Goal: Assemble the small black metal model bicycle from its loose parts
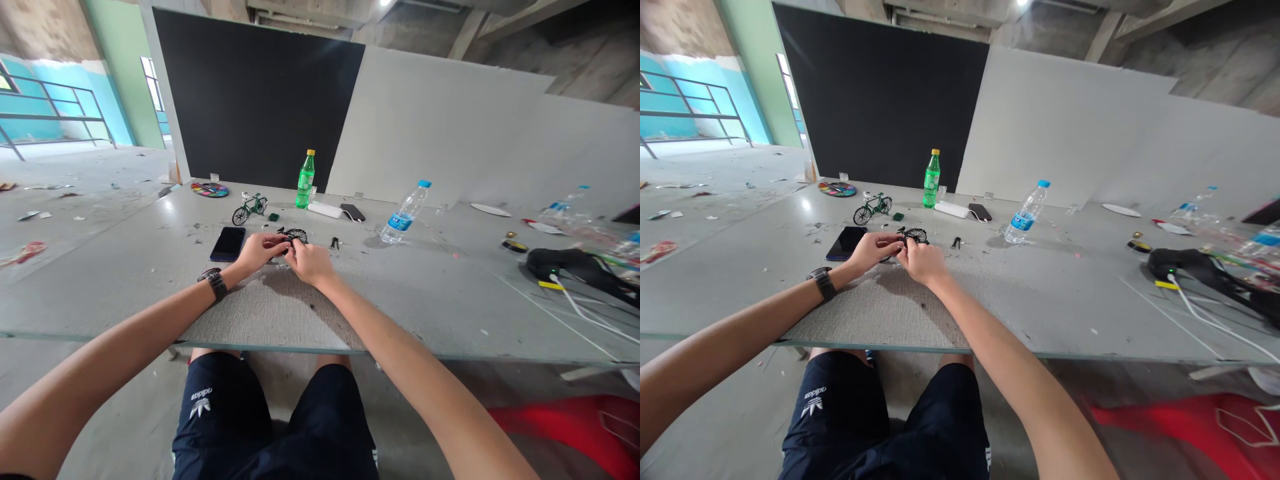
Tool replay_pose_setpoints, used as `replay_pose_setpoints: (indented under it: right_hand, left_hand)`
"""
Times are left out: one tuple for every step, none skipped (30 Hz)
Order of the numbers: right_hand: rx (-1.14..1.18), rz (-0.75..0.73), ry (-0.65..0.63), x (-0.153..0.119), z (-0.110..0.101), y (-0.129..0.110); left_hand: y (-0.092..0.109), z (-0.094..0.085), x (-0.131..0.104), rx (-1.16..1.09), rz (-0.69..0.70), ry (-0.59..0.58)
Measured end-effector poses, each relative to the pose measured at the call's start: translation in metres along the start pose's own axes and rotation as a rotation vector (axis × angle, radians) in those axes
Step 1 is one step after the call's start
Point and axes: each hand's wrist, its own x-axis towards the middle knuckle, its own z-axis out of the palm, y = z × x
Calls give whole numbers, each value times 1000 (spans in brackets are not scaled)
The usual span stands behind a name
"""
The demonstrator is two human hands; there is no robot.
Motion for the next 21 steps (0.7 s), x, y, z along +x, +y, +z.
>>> replay_pose_setpoints:
  right_hand:
    - [0, -1, -12, 0, 0, 0]
    - [3, -6, -29, 0, -1, -1]
    - [8, -12, -47, 0, -1, -1]
    - [12, -19, -63, 0, -2, -1]
    - [16, -24, -76, 0, -2, -1]
    - [19, -26, -86, 0, -2, -1]
    - [23, -25, -93, 0, -3, -1]
    - [30, -22, -99, 0, -3, -1]
    - [40, -19, -102, 0, -4, 0]
    - [54, -15, -103, 0, -4, 0]
    - [73, -14, -101, 0, -4, 1]
    - [98, -14, -96, 0, -4, 2]
    - [128, -15, -89, 1, -3, 4]
    - [163, -18, -82, 1, -3, 5]
    - [199, -19, -78, 1, -2, 6]
    - [234, -20, -77, 2, -1, 7]
    - [263, -20, -76, 2, 0, 8]
    - [286, -19, -74, 3, 1, 9]
    - [304, -17, -73, 3, 2, 10]
    - [320, -15, -71, 3, 2, 11]
    - [339, -15, -68, 4, 2, 13]
  left_hand:
    - [-1, 0, 0, 7, 2, 2]
    - [-2, -1, 0, 21, 6, 3]
    - [-2, -1, 1, 36, 12, 7]
    - [-3, -2, 1, 48, 18, 14]
    - [-3, -2, 1, 57, 22, 20]
    - [-4, -2, 2, 64, 23, 27]
    - [-4, -3, 2, 68, 23, 31]
    - [-5, -3, 3, 75, 20, 32]
    - [-5, -3, 3, 87, 16, 32]
    - [-5, -4, 3, 102, 14, 26]
    - [-5, -4, 4, 116, 13, 18]
    - [-5, -4, 4, 126, 16, 8]
    - [-5, -5, 4, 128, 21, -4]
    - [-5, -5, 4, 122, 27, -16]
    - [-4, -5, 3, 115, 33, -24]
    - [-4, -6, 3, 113, 38, -30]
    - [-3, -6, 2, 117, 43, -32]
    - [-2, -6, 2, 124, 49, -33]
    - [-1, -6, 1, 130, 56, -38]
    - [1, -6, 0, 130, 65, -49]
    - [2, -6, 0, 122, 77, -64]
